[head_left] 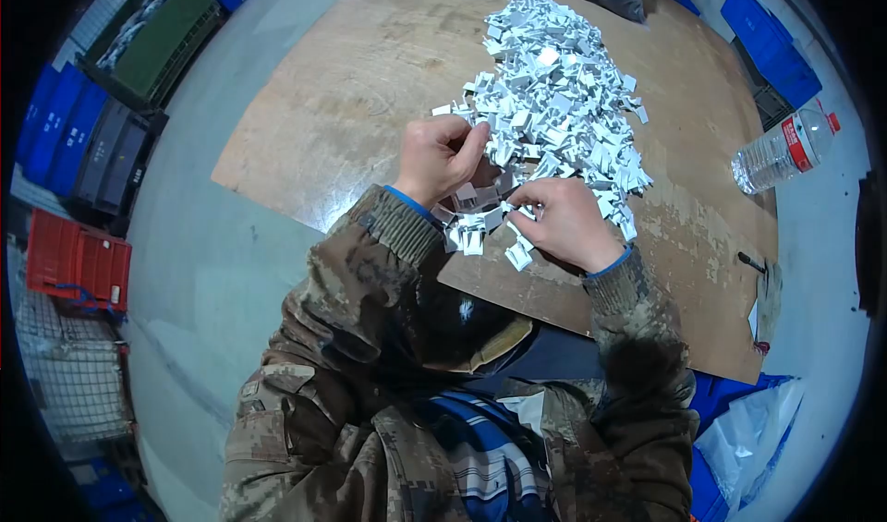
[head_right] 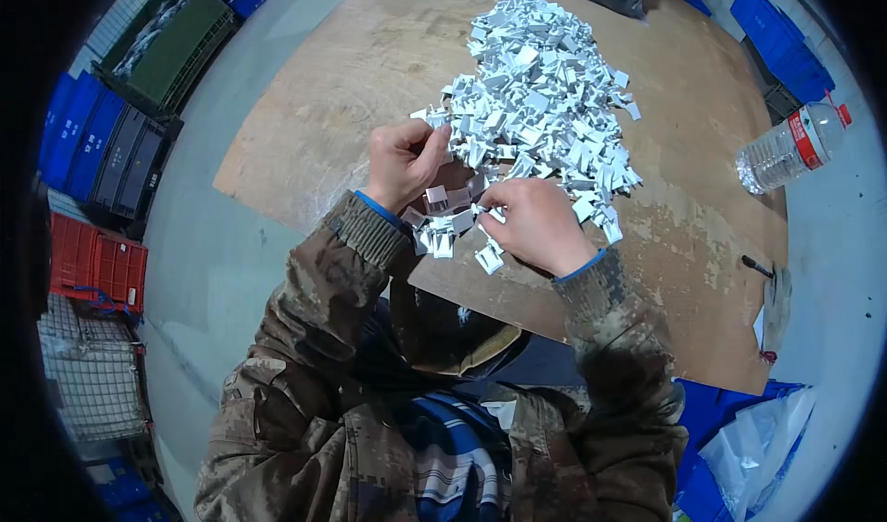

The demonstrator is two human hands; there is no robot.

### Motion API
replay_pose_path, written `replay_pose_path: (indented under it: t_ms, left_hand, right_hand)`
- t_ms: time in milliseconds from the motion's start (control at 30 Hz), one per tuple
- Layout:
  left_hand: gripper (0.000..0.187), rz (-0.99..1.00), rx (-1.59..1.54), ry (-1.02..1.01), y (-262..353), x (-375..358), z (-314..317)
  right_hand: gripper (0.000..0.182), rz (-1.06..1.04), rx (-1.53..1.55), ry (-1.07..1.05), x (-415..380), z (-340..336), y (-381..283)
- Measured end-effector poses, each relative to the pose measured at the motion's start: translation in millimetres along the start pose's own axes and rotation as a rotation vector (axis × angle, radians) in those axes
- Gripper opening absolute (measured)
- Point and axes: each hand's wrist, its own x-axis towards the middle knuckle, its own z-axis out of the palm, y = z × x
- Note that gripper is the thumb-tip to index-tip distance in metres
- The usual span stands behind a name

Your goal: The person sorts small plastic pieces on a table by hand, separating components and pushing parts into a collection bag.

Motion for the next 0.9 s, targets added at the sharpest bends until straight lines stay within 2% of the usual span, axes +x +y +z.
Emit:
replay_pose_path:
  t_ms: [133, 167, 300, 467, 500, 633, 667, 800, 833, 900]
  left_hand:
    - [0.026, -0.124, 0.127, -0.171, -3, 1, -1]
    - [0.026, -0.119, 0.124, -0.171, -2, 2, -1]
    - [0.021, -0.125, 0.007, -0.419, 4, 1, -3]
    - [0.012, 0.009, -0.029, -0.564, 9, 2, -6]
    - [0.012, 0.01, -0.033, -0.567, 8, 3, -5]
    - [0.009, 0.046, 0.113, -0.618, 1, 1, -5]
    - [0.009, 0.044, 0.115, -0.62, 1, 1, -6]
    - [0.01, 0.063, 0.118, -0.52, 2, 1, -4]
    - [0.01, 0.063, 0.117, -0.521, 3, 0, -3]
    - [0.009, 0.142, 0.101, -0.555, 4, 0, -3]
  right_hand:
    - [0.016, 0.184, 0.369, 0.059, -4, 0, -3]
    - [0.016, 0.184, 0.366, 0.063, -4, -1, 3]
    - [0.02, 0.441, 1.644, -0.027, -7, -2, 52]
    - [0.016, 0.496, 1.818, 0.08, -1, -30, 32]
    - [0.016, 0.499, 1.818, 0.085, -1, -28, 30]
    - [0.016, 0.258, 0.195, 0.186, -5, -9, 24]
    - [0.016, 0.259, 0.198, 0.185, -6, -7, 24]
    - [0.018, -0.014, 0.192, 0.06, -8, 0, 24]
    - [0.018, -0.012, 0.192, 0.062, -7, 0, 23]
    - [0.021, 0.152, 0.233, 0.159, -4, 2, 21]
